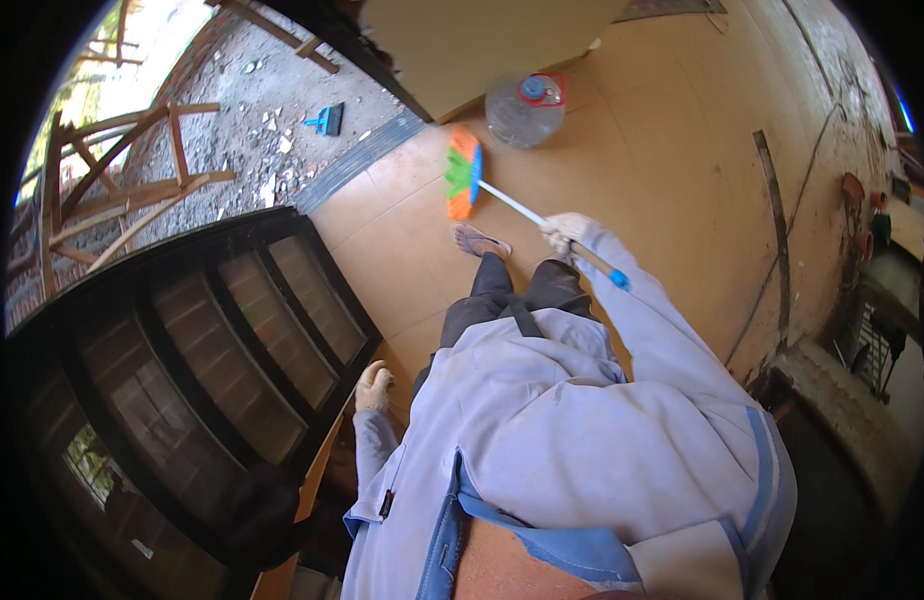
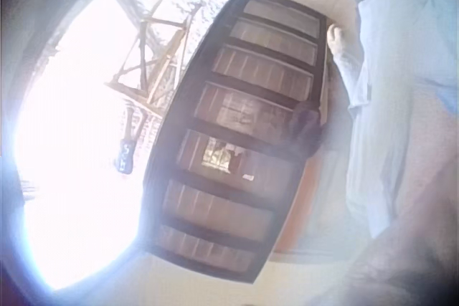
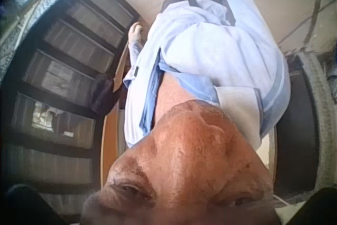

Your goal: The person uses an angle grinder on the floor, then switches to a broom to sweep debris. They move a plastic bag and a water bottle to clear the area before sweeping.

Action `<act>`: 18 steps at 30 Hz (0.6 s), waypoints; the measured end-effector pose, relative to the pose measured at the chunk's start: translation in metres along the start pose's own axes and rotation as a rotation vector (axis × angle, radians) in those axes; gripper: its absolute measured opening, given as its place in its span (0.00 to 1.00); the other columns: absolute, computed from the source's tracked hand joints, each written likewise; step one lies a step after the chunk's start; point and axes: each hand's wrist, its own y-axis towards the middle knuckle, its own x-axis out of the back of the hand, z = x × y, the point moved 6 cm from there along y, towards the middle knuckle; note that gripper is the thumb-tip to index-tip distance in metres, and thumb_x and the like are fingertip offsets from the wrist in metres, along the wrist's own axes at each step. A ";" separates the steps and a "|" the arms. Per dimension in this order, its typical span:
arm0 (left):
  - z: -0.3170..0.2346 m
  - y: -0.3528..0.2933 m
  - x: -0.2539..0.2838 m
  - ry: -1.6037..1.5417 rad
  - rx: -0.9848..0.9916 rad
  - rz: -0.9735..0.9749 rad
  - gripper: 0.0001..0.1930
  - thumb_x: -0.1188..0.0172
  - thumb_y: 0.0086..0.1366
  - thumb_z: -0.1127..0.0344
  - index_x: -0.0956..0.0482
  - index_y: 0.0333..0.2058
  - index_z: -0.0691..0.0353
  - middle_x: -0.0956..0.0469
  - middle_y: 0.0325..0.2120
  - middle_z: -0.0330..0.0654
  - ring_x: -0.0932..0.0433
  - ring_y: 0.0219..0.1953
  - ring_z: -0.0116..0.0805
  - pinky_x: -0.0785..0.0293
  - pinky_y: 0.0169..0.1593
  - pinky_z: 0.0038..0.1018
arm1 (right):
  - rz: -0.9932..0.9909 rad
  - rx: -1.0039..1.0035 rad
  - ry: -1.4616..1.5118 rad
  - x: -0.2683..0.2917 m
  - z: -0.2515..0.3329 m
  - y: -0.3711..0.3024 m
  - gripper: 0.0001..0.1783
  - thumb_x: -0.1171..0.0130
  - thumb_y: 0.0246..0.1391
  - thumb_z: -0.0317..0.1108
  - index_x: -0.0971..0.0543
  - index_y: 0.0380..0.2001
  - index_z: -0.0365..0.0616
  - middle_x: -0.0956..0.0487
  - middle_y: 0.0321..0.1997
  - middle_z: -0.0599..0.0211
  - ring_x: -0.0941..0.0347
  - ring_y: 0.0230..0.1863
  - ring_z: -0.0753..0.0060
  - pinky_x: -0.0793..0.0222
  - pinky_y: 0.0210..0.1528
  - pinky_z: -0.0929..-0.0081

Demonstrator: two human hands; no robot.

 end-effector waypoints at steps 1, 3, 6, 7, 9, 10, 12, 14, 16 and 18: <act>-0.009 0.005 0.002 0.025 -0.026 -0.027 0.17 0.41 0.69 0.66 0.22 0.53 0.66 0.18 0.34 0.40 0.20 0.35 0.29 0.23 0.43 0.27 | -0.066 0.016 -0.050 0.036 -0.012 -0.022 0.06 0.47 0.65 0.31 0.32 0.33 0.48 0.36 0.17 0.79 0.42 0.12 0.88 0.42 0.11 0.85; -0.024 0.019 -0.001 0.008 -0.008 -0.088 0.18 0.41 0.68 0.65 0.22 0.53 0.69 0.19 0.32 0.40 0.21 0.33 0.28 0.24 0.39 0.25 | -0.220 0.088 -0.076 0.103 -0.048 -0.077 0.08 0.45 0.63 0.31 0.31 0.30 0.47 0.34 0.16 0.77 0.41 0.12 0.85 0.43 0.10 0.83; -0.069 0.050 -0.046 0.096 -0.102 -0.039 0.19 0.42 0.69 0.63 0.23 0.55 0.67 0.18 0.30 0.40 0.20 0.31 0.29 0.25 0.35 0.24 | -0.412 0.174 0.101 0.182 -0.096 -0.163 0.09 0.43 0.60 0.31 0.30 0.26 0.46 0.33 0.14 0.74 0.39 0.10 0.80 0.44 0.09 0.78; -0.089 0.061 -0.067 0.137 -0.111 -0.016 0.19 0.42 0.69 0.62 0.23 0.55 0.66 0.18 0.30 0.40 0.20 0.31 0.29 0.25 0.35 0.24 | -0.477 0.222 0.118 0.199 -0.109 -0.193 0.09 0.43 0.59 0.31 0.30 0.26 0.46 0.33 0.14 0.74 0.38 0.10 0.79 0.44 0.09 0.78; -0.130 0.077 -0.127 0.132 -0.156 0.049 0.20 0.42 0.70 0.60 0.22 0.55 0.65 0.18 0.31 0.41 0.19 0.32 0.29 0.23 0.37 0.24 | -0.612 0.305 0.028 0.219 -0.130 -0.249 0.09 0.43 0.58 0.31 0.30 0.26 0.47 0.33 0.15 0.73 0.38 0.10 0.78 0.42 0.10 0.76; -0.151 0.084 -0.165 0.068 -0.176 0.132 0.20 0.41 0.70 0.60 0.22 0.55 0.67 0.19 0.32 0.42 0.20 0.32 0.30 0.22 0.38 0.25 | -0.685 0.336 -0.085 0.225 -0.139 -0.280 0.09 0.43 0.58 0.32 0.30 0.25 0.47 0.32 0.15 0.72 0.38 0.10 0.77 0.42 0.10 0.76; -0.190 0.097 -0.238 0.056 -0.209 0.270 0.20 0.40 0.70 0.59 0.22 0.54 0.67 0.18 0.33 0.42 0.19 0.34 0.30 0.21 0.40 0.26 | -0.728 0.356 -0.091 0.223 -0.163 -0.332 0.06 0.45 0.58 0.32 0.29 0.27 0.46 0.31 0.16 0.71 0.36 0.10 0.76 0.41 0.11 0.75; -0.227 0.114 -0.305 0.096 -0.217 0.351 0.20 0.39 0.69 0.57 0.22 0.53 0.65 0.18 0.34 0.43 0.18 0.36 0.31 0.20 0.42 0.27 | -0.707 0.324 0.005 0.210 -0.190 -0.367 0.04 0.47 0.57 0.32 0.28 0.30 0.45 0.30 0.17 0.70 0.36 0.11 0.75 0.41 0.12 0.75; -0.263 0.140 -0.372 0.044 -0.233 0.408 0.20 0.37 0.68 0.58 0.21 0.51 0.65 0.17 0.35 0.43 0.18 0.36 0.30 0.20 0.42 0.26 | -0.698 0.309 0.047 0.186 -0.209 -0.382 0.03 0.47 0.57 0.32 0.28 0.31 0.45 0.31 0.18 0.71 0.37 0.12 0.77 0.42 0.12 0.76; -0.298 0.171 -0.435 0.102 -0.321 0.420 0.20 0.34 0.65 0.60 0.21 0.51 0.66 0.17 0.36 0.43 0.18 0.37 0.31 0.21 0.42 0.27 | -0.800 0.277 0.088 0.157 -0.219 -0.383 0.03 0.48 0.58 0.32 0.28 0.31 0.46 0.32 0.18 0.74 0.38 0.13 0.80 0.42 0.13 0.77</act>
